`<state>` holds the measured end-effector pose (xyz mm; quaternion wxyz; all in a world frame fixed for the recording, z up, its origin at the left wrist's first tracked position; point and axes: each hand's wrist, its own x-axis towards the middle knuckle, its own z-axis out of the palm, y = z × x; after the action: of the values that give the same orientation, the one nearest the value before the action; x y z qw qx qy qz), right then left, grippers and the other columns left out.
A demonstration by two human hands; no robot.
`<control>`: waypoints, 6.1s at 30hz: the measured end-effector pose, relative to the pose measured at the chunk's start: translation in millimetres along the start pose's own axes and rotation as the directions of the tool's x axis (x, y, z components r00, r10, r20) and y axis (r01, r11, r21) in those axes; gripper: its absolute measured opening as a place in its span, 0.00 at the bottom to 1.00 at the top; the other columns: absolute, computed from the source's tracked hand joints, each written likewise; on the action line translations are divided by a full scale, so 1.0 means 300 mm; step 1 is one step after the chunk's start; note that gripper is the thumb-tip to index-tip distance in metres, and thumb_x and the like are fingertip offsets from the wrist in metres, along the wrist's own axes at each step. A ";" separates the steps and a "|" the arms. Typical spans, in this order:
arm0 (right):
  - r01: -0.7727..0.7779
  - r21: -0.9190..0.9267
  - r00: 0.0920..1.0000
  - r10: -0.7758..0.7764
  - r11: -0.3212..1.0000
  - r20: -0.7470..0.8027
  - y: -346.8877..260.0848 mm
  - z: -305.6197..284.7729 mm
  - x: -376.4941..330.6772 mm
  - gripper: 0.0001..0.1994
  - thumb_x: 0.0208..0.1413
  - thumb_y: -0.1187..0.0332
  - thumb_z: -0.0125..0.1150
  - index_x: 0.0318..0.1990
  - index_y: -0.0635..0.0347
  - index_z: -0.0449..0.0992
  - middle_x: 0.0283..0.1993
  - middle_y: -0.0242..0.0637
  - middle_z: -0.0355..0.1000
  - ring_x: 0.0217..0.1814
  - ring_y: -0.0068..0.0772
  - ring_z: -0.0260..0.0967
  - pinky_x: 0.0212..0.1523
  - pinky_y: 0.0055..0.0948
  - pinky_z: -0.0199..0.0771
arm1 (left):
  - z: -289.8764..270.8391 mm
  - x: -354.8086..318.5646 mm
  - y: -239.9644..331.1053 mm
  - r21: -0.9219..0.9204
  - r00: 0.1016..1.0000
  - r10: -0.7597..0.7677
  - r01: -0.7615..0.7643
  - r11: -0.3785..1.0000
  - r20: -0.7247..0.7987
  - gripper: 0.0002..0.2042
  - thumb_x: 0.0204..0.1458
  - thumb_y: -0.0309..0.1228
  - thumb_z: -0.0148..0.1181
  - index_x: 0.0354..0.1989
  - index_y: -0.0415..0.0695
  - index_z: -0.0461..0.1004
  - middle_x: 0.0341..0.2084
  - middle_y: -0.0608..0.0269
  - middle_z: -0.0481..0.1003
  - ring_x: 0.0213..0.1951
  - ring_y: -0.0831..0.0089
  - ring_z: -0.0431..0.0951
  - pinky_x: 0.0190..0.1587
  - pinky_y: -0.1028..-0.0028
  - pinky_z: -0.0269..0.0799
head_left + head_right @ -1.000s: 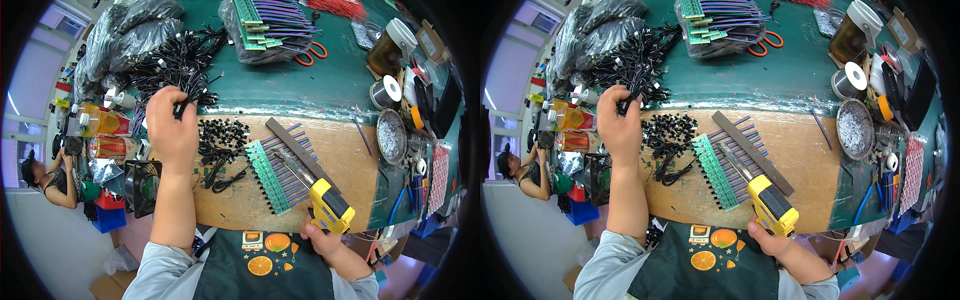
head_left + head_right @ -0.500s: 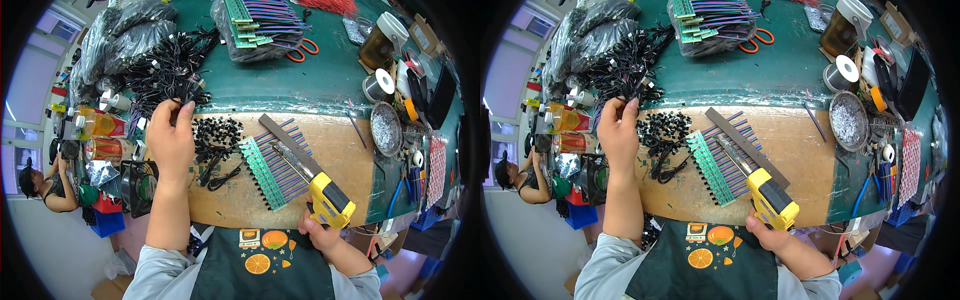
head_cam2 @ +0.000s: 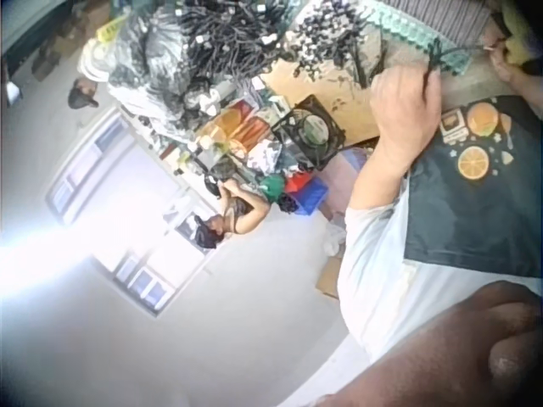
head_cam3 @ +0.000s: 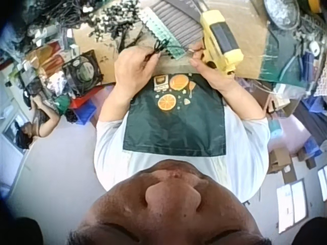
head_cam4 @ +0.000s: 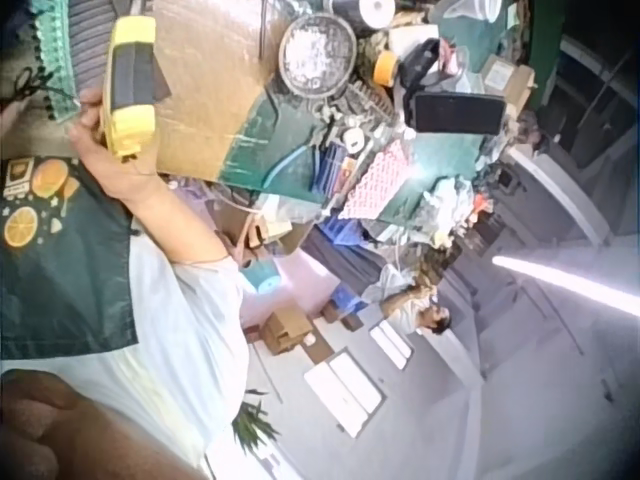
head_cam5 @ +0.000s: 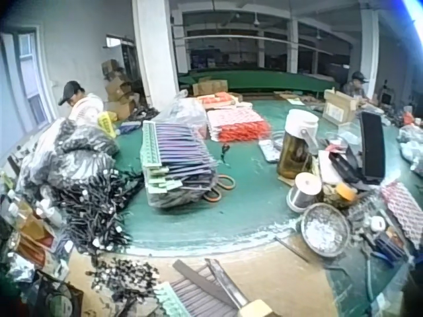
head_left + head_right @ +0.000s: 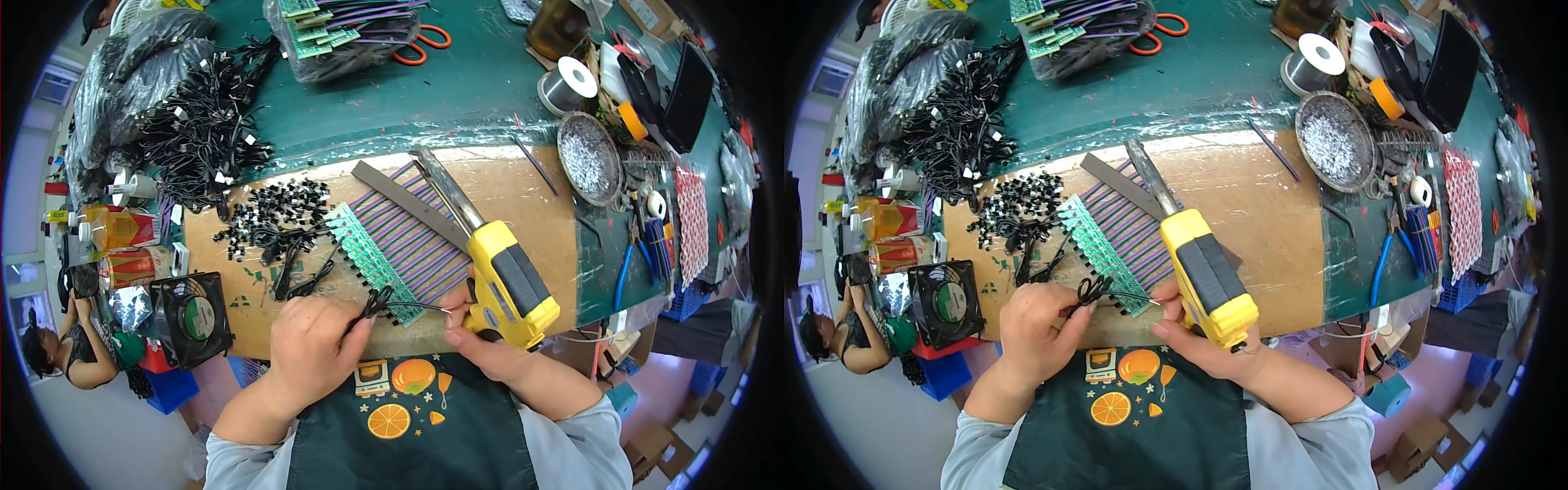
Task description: The person solders electronic components onto a circuit board with a soldering iron.
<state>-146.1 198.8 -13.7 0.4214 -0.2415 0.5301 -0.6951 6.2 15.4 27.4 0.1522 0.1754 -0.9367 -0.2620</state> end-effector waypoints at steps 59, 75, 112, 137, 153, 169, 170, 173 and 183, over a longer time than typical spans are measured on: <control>-0.219 -0.053 0.968 0.224 0.974 0.113 0.037 -0.102 -0.080 0.10 0.56 0.77 0.67 0.43 0.60 0.74 0.38 0.29 0.73 0.41 0.20 0.71 0.42 0.26 0.72 | -0.004 0.097 -0.080 0.006 0.989 -0.003 0.004 1.000 -0.145 0.06 0.47 0.20 0.67 0.33 0.41 0.79 0.29 0.56 0.74 0.30 0.58 0.77 0.32 0.65 0.74; -0.157 -0.041 0.967 0.162 0.987 0.197 0.031 -0.099 -0.089 0.16 0.53 0.79 0.66 0.48 0.65 0.69 0.34 0.34 0.71 0.34 0.22 0.68 0.36 0.25 0.69 | 0.031 0.149 -0.135 0.047 0.995 -0.099 0.101 0.994 -0.029 0.04 0.49 0.20 0.64 0.33 0.39 0.78 0.30 0.55 0.76 0.34 0.57 0.78 0.37 0.64 0.74; -0.205 -0.087 0.978 0.207 0.975 0.017 0.014 -0.049 -0.059 0.11 0.53 0.76 0.67 0.42 0.62 0.73 0.29 0.27 0.72 0.31 0.19 0.68 0.32 0.24 0.69 | 0.038 0.200 -0.146 -0.002 0.966 -0.252 0.252 0.968 0.063 0.03 0.45 0.24 0.64 0.29 0.40 0.78 0.27 0.56 0.76 0.32 0.58 0.78 0.36 0.65 0.74; -0.155 -0.007 0.987 0.156 0.988 0.040 0.049 -0.081 -0.103 0.27 0.56 0.72 0.63 0.62 0.68 0.63 0.36 0.38 0.70 0.24 0.25 0.64 0.26 0.24 0.65 | 0.040 0.196 -0.141 0.010 0.966 -0.251 0.251 0.968 0.056 0.03 0.46 0.23 0.62 0.29 0.38 0.77 0.26 0.55 0.76 0.31 0.57 0.78 0.35 0.64 0.73; -0.217 0.082 0.976 0.214 0.973 0.051 0.021 -0.085 -0.104 0.21 0.55 0.79 0.63 0.57 0.66 0.70 0.36 0.33 0.73 0.35 0.23 0.69 0.35 0.26 0.70 | 0.005 0.221 -0.189 -0.002 0.980 0.007 -0.007 1.000 0.201 0.04 0.48 0.21 0.62 0.33 0.41 0.77 0.32 0.57 0.76 0.37 0.56 0.78 0.39 0.63 0.74; -0.287 -0.005 0.957 0.287 0.958 0.030 0.013 -0.066 -0.107 0.12 0.55 0.78 0.66 0.46 0.62 0.75 0.32 0.29 0.73 0.32 0.20 0.71 0.32 0.24 0.70 | -0.018 0.252 -0.184 0.106 0.946 0.094 -0.132 0.986 0.309 0.06 0.47 0.20 0.59 0.33 0.40 0.78 0.31 0.57 0.75 0.35 0.54 0.78 0.37 0.61 0.75; -0.291 -0.010 0.956 0.291 0.957 0.021 0.014 -0.065 -0.107 0.12 0.55 0.78 0.66 0.46 0.62 0.75 0.31 0.29 0.73 0.32 0.20 0.71 0.32 0.24 0.70 | -0.019 0.254 -0.184 0.110 0.944 0.098 -0.139 0.984 0.314 0.06 0.47 0.20 0.58 0.33 0.40 0.78 0.31 0.56 0.75 0.35 0.54 0.78 0.38 0.61 0.75; -0.285 -0.010 0.958 0.285 0.958 0.012 0.015 -0.063 -0.106 0.11 0.55 0.78 0.65 0.46 0.62 0.75 0.31 0.28 0.73 0.31 0.19 0.70 0.32 0.24 0.70 | -0.020 0.259 -0.179 0.112 0.943 0.107 -0.149 0.982 0.316 0.07 0.46 0.19 0.58 0.34 0.40 0.78 0.31 0.56 0.75 0.36 0.54 0.78 0.38 0.61 0.75; -0.293 -0.023 0.956 0.293 0.956 0.018 0.013 -0.062 -0.102 0.11 0.55 0.77 0.66 0.45 0.62 0.74 0.31 0.28 0.73 0.31 0.19 0.70 0.32 0.23 0.69 | -0.021 0.272 -0.176 0.123 0.930 0.121 -0.172 0.977 0.346 0.08 0.45 0.19 0.56 0.32 0.39 0.79 0.30 0.55 0.75 0.37 0.53 0.78 0.40 0.60 0.76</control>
<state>-143.3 234.2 -20.0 0.5230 -0.1719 0.5623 -0.6171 -51.1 -62.9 19.7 -0.0048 0.0685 -0.9765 -0.2043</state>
